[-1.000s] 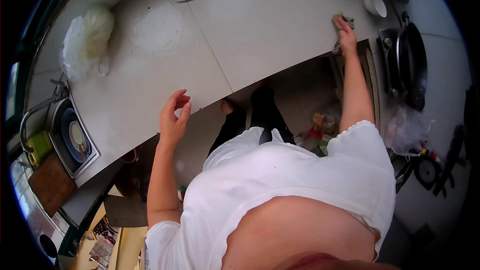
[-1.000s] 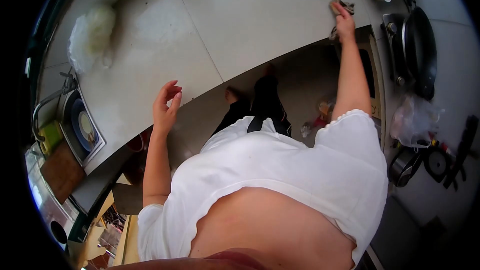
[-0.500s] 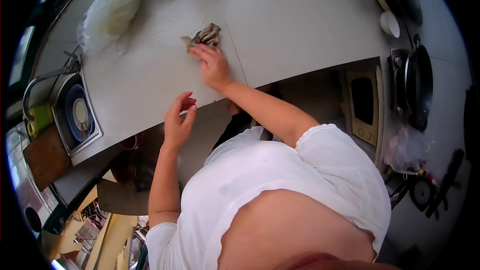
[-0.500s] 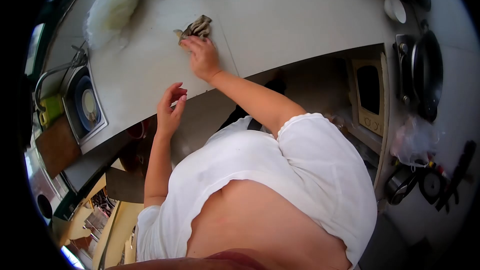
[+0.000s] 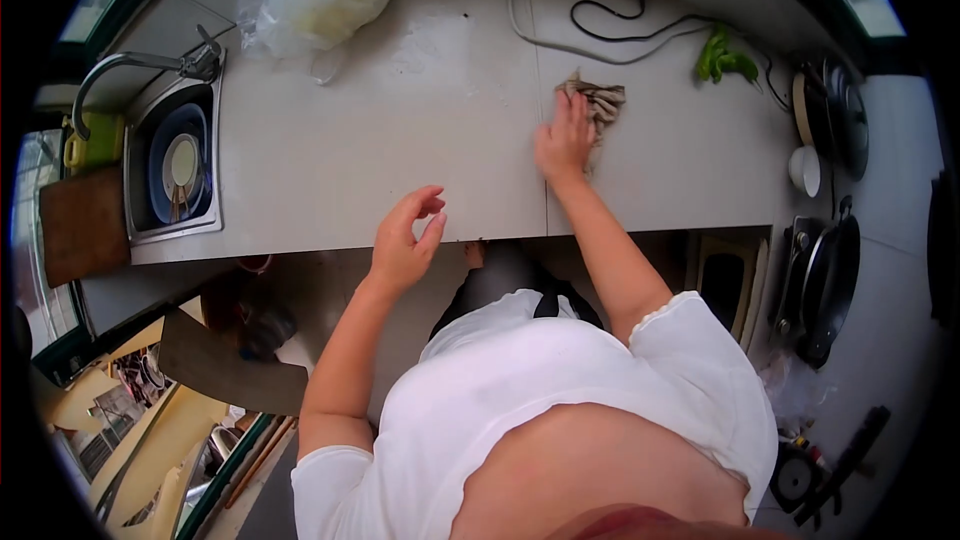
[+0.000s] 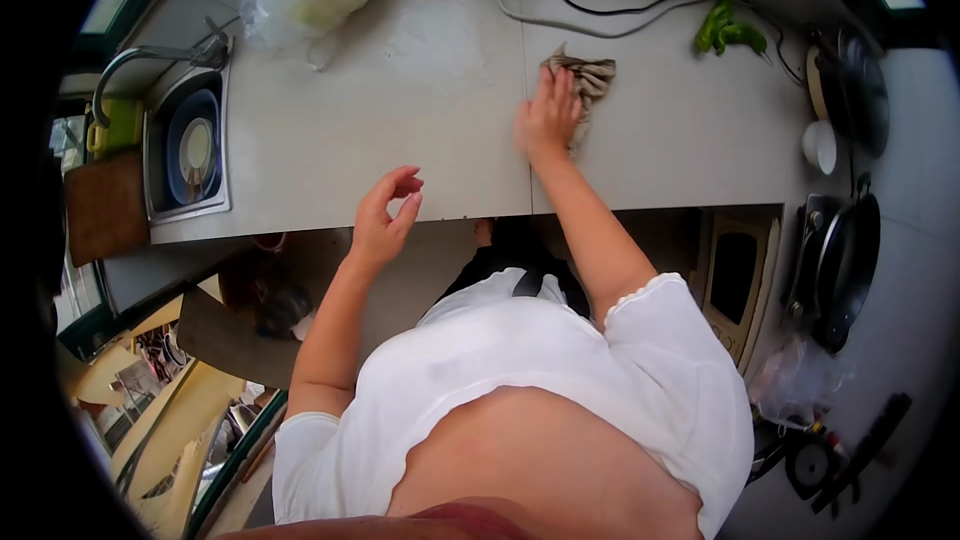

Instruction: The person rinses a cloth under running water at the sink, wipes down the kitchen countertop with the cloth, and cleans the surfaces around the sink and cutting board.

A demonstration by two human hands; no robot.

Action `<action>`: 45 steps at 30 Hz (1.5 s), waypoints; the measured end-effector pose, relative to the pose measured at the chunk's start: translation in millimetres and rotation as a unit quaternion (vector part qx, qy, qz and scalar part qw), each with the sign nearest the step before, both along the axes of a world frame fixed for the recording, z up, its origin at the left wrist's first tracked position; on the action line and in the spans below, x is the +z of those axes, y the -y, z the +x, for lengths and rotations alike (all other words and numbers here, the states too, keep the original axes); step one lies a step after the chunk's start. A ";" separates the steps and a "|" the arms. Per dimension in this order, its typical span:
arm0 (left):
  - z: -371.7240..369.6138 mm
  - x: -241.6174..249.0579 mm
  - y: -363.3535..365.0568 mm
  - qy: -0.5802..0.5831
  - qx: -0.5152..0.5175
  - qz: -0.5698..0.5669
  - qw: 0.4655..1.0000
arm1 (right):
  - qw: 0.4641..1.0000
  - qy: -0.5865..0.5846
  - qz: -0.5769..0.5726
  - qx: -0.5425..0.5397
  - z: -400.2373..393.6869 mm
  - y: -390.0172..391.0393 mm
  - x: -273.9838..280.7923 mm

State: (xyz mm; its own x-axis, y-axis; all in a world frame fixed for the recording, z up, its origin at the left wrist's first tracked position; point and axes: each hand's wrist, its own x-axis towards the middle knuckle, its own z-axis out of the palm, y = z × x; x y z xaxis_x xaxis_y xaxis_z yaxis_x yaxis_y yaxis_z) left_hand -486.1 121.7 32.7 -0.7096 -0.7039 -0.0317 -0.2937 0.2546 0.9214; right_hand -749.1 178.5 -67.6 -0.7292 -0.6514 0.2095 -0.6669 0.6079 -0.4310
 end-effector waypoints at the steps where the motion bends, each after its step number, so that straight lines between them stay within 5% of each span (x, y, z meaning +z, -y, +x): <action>1: -15.1 4.6 6.9 0.017 -0.005 -0.041 0.999 | 1.000 0.022 0.006 0.002 14.6 13.7 5.7; 7: -178.0 -19.0 100.1 0.023 0.028 -0.334 0.942 | 0.995 0.044 -0.003 0.094 21.1 50.8 16.3; 12: -278.2 -52.0 121.3 0.169 -0.120 -0.478 0.853 | 0.983 0.052 0.008 0.175 10.5 32.5 23.0; 18: -303.6 -42.1 126.8 0.268 -0.218 -0.467 0.814 | 0.985 0.063 0.009 0.160 13.1 31.5 27.4; 22: -300.2 -10.6 106.9 0.126 -0.116 -0.505 0.846 | 0.986 0.089 -0.013 0.143 1.3 72.8 33.2; 23: -300.3 -0.9 104.8 0.096 -0.101 -0.522 0.842 | 0.937 0.269 -0.191 0.119 -10.9 94.2 21.7; 24: -300.7 8.4 103.8 0.065 -0.085 -0.540 0.835 | 0.967 0.182 -0.156 0.089 -19.9 115.7 10.1; 27: -302.2 28.8 99.0 0.089 -0.073 -0.539 0.834 | 0.998 0.022 0.010 -0.052 -46.1 196.8 17.6; 29: -305.4 23.2 99.4 0.040 -0.058 -0.498 0.864 | 0.997 0.007 0.011 -0.080 -44.2 236.4 14.2; 32: -302.3 23.0 99.3 0.039 -0.067 -0.449 0.890 | 0.993 -0.010 0.074 0.087 -14.4 275.6 11.0; 36: -280.8 15.0 101.9 0.054 -0.082 -0.409 0.907 | 0.981 -0.043 -0.062 0.177 -19.3 304.5 -15.5; 38: -261.5 10.3 102.4 0.037 -0.076 -0.378 0.922 | 0.937 -0.041 -0.156 0.311 -43.8 310.4 -39.9; 45: -103.3 10.6 91.7 -0.069 0.011 -0.186 0.980 | 0.909 0.082 -0.137 0.384 -27.3 262.0 -3.6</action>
